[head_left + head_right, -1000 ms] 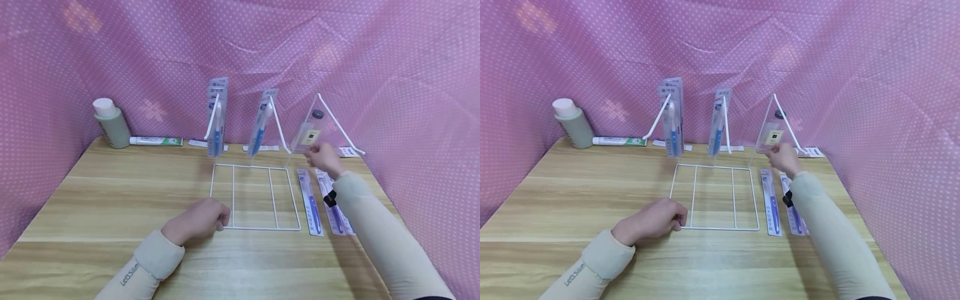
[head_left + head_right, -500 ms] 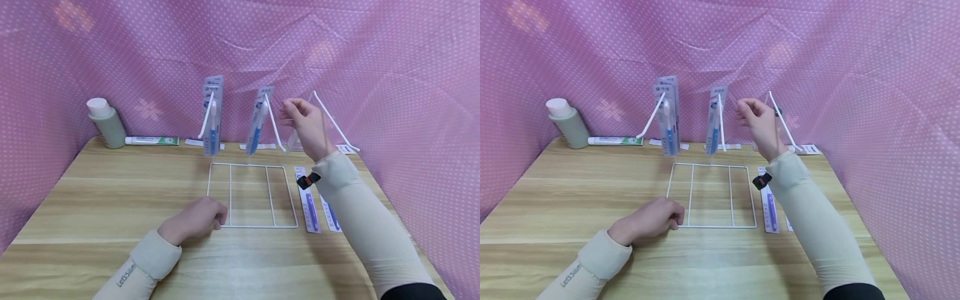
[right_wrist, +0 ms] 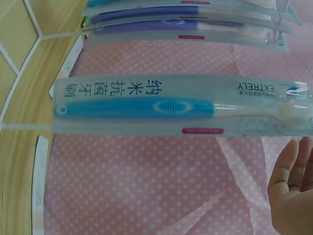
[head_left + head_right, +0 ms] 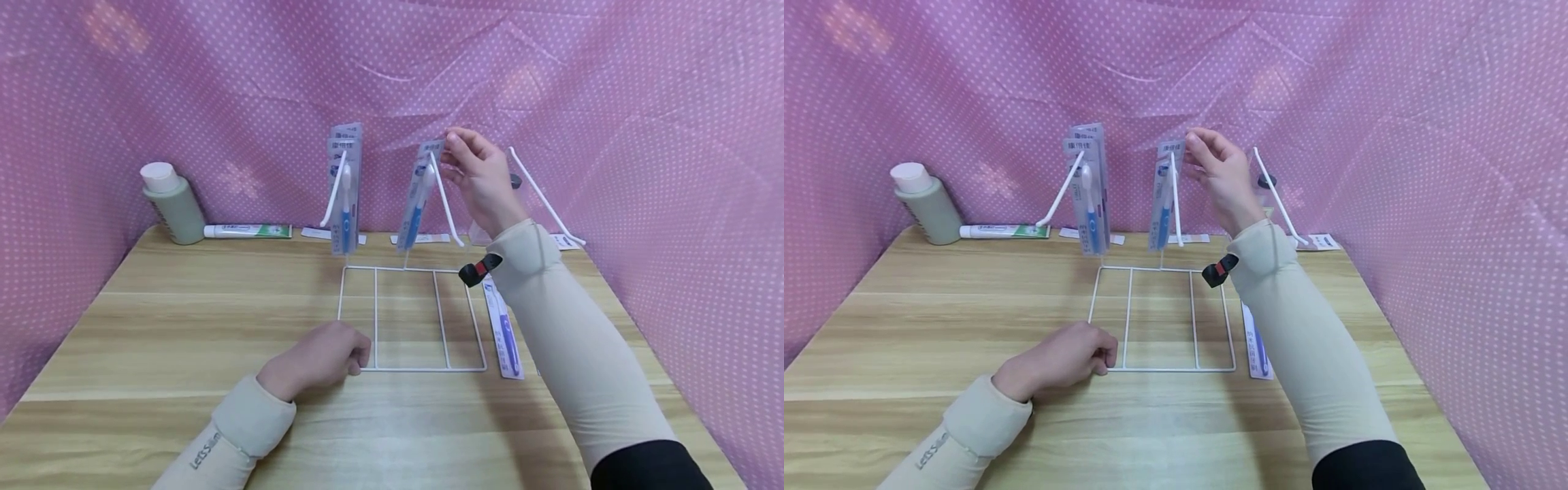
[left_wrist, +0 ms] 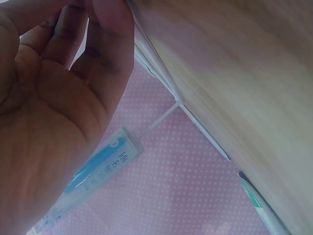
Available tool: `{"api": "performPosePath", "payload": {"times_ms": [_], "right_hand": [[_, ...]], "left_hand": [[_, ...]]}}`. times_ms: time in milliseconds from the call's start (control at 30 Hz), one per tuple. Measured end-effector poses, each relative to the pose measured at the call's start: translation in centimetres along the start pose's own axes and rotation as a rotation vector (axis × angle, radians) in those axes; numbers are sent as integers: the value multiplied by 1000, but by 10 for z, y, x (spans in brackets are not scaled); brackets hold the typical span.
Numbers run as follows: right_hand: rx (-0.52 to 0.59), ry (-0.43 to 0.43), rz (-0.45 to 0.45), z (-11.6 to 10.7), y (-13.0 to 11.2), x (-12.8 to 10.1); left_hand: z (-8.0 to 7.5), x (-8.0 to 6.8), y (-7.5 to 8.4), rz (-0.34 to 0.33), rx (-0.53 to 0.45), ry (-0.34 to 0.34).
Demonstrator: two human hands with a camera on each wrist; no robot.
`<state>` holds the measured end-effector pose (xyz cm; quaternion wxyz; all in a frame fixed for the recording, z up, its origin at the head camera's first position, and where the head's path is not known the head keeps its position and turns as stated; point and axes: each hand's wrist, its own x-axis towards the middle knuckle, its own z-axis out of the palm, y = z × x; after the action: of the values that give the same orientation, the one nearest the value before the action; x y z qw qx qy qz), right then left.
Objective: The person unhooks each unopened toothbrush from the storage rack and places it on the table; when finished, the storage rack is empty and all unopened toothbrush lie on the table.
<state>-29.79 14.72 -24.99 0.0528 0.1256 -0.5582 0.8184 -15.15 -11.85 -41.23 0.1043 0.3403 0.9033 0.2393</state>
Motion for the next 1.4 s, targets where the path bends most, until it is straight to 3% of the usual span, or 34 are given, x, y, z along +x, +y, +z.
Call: {"api": "performPosePath", "payload": {"times_ms": [333,633,867,1233,1400], "right_hand": [[-72,-43,48,0,7,-2],[-47,-122,-1,-1,4,-14],[-127,-149,-4,-2,-3,-38],[-74,-169,-58,5,-3,-87],[-49,-219,-68,5,-5,-107]], "left_hand": [[1,1,-1,13,11,8],[-1,-1,2,11,0,-4],[0,1,0,18,1,1],[-1,0,-2,20,18,1],[1,1,-2,13,20,-4]]}}
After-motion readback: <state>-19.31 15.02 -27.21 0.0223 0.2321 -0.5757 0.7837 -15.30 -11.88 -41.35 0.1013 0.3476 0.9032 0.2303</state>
